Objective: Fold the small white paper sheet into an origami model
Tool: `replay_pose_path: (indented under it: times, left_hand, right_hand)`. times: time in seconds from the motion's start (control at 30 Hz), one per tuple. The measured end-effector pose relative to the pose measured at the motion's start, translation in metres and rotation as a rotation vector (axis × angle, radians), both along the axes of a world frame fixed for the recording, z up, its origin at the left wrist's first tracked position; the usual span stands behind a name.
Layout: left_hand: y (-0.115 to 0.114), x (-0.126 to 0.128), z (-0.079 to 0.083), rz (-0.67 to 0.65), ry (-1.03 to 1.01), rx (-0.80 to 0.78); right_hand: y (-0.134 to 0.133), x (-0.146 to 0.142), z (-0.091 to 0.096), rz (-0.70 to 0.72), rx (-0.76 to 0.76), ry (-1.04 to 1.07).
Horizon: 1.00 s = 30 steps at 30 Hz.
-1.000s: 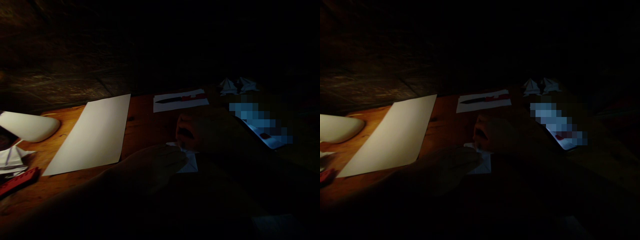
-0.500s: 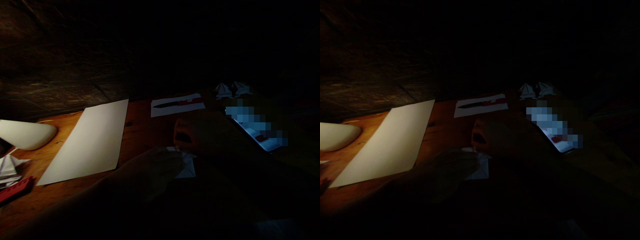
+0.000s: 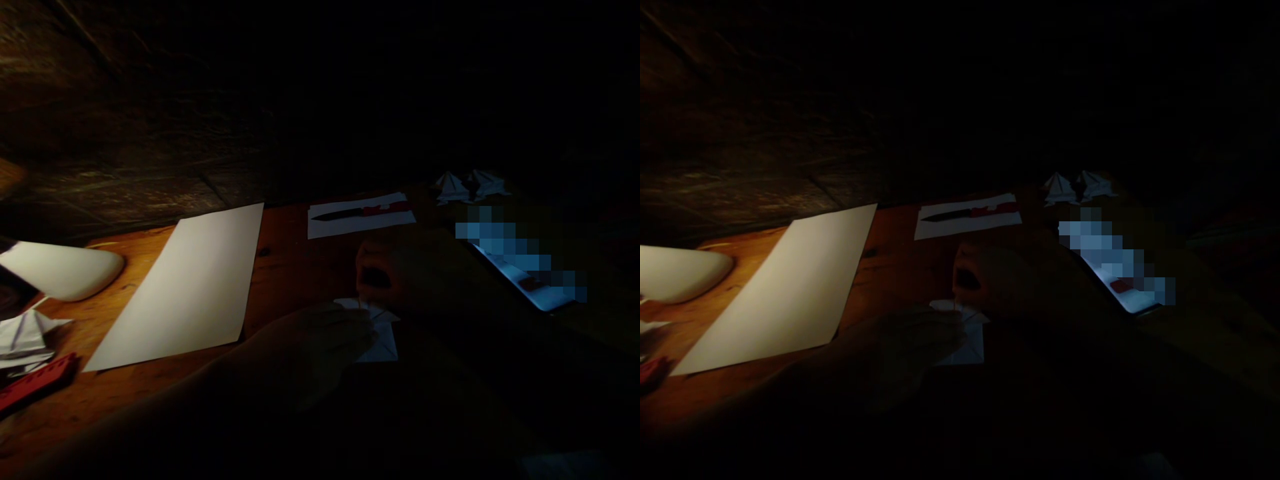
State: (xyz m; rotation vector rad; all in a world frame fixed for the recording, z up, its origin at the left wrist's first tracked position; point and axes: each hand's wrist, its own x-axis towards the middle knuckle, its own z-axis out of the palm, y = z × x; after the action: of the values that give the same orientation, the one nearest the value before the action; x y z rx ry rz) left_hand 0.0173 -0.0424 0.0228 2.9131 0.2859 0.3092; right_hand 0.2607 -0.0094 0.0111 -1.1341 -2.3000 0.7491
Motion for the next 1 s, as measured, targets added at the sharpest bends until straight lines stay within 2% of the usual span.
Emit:
replay_pose_path:
  times: [0.23,0.4,0.5,0.77,1.0]
  left_hand:
    - [0.000,-0.003,-0.006,-0.013,-0.009,0.025]
    - [0.003,0.002,0.006,-0.094,0.033,0.080]
    - [0.004,0.005,0.011,-0.098,0.034,0.124]
    - [0.005,0.005,0.003,-0.103,-0.065,0.062]
    - [0.005,0.007,0.003,-0.107,-0.096,0.039]
  right_hand:
    - [0.001,-0.001,0.000,0.010,0.002,0.013]
    - [0.001,0.000,0.000,0.012,0.007,-0.002]
    - [0.001,0.001,-0.002,0.022,0.008,-0.001]
    - [0.001,0.000,-0.003,0.008,0.002,-0.021]
    - [0.000,0.000,-0.004,-0.018,0.019,-0.027]
